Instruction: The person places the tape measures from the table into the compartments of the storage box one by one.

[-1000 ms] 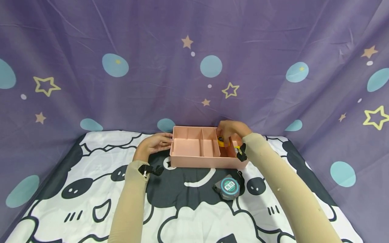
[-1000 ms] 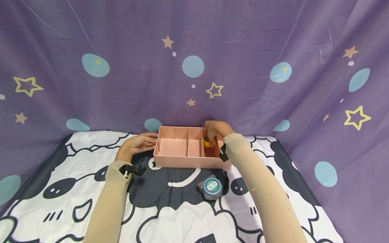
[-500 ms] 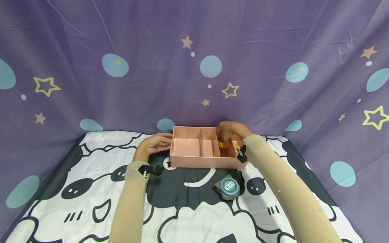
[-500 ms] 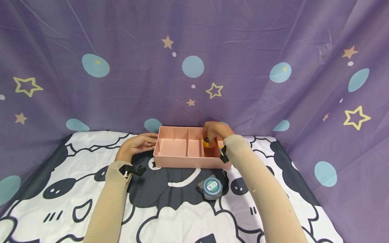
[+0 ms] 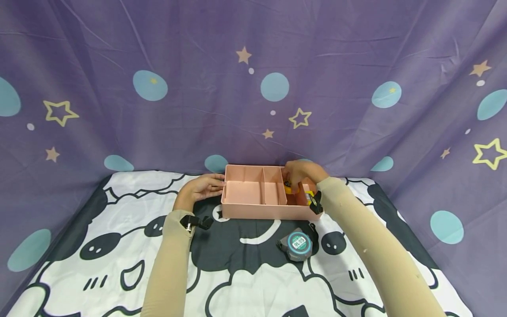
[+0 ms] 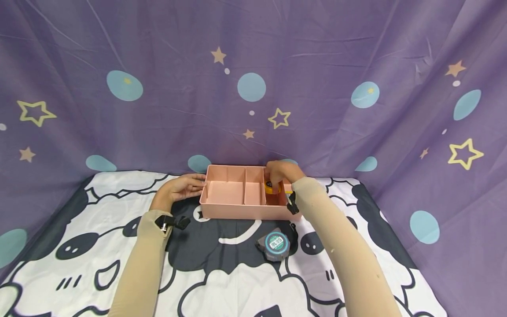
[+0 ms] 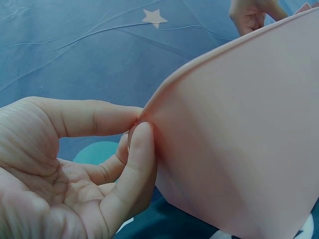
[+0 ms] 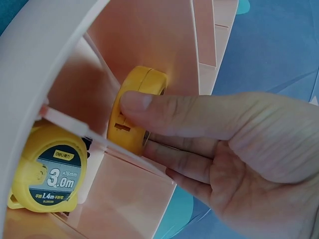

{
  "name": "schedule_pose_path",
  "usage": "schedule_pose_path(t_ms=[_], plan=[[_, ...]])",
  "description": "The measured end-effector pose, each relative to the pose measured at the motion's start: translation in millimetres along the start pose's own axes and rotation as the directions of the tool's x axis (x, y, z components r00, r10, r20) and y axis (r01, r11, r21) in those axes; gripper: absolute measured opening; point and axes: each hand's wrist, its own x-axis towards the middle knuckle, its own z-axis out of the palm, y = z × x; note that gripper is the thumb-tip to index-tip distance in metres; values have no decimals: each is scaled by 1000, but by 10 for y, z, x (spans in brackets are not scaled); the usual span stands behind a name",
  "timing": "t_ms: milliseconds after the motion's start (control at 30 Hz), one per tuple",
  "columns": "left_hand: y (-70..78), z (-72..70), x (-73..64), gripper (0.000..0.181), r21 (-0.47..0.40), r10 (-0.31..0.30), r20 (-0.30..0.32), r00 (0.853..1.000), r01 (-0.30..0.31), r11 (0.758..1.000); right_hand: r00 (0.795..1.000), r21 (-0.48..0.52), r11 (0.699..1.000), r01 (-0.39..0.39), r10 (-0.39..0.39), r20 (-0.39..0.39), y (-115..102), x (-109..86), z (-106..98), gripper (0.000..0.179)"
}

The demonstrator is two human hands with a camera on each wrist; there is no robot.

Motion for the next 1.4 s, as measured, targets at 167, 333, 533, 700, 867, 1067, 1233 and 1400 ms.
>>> schedule_pose_path(t_ms=[167,333,533,700,867,1067,1233,1400], plan=[[-4,-3,-1,57,13,-4,-6,1000,4,1000,1000,35,999,-4,3,19,12,0,9,39],[-70,-106,60,56,9,52,70,996,-53,999,1000,6,1000,19,-19,22,9,11,12,44],[-75,-106,61,59,6,55,77,996,-56,998,998,-4,999,52,-52,27,19,13,44,35],[-27,-14,19,58,17,11,4,1000,-11,1000,999,90,996,14,-17,37,19,-4,66,23],[-19,-1,17,59,1,1,2,1000,-1,1000,999,124,992,13,-17,29,16,-2,83,24],[-16,0,17,60,2,-3,-11,1000,3,1000,998,154,988,16,-26,64,12,30,107,47],[-24,-4,12,58,4,3,-6,1000,-3,1000,994,249,968,-19,-8,105,6,30,128,58],[-20,-2,1,58,6,3,-4,1000,-3,1000,994,237,971,-9,-17,109,-8,29,138,56]])
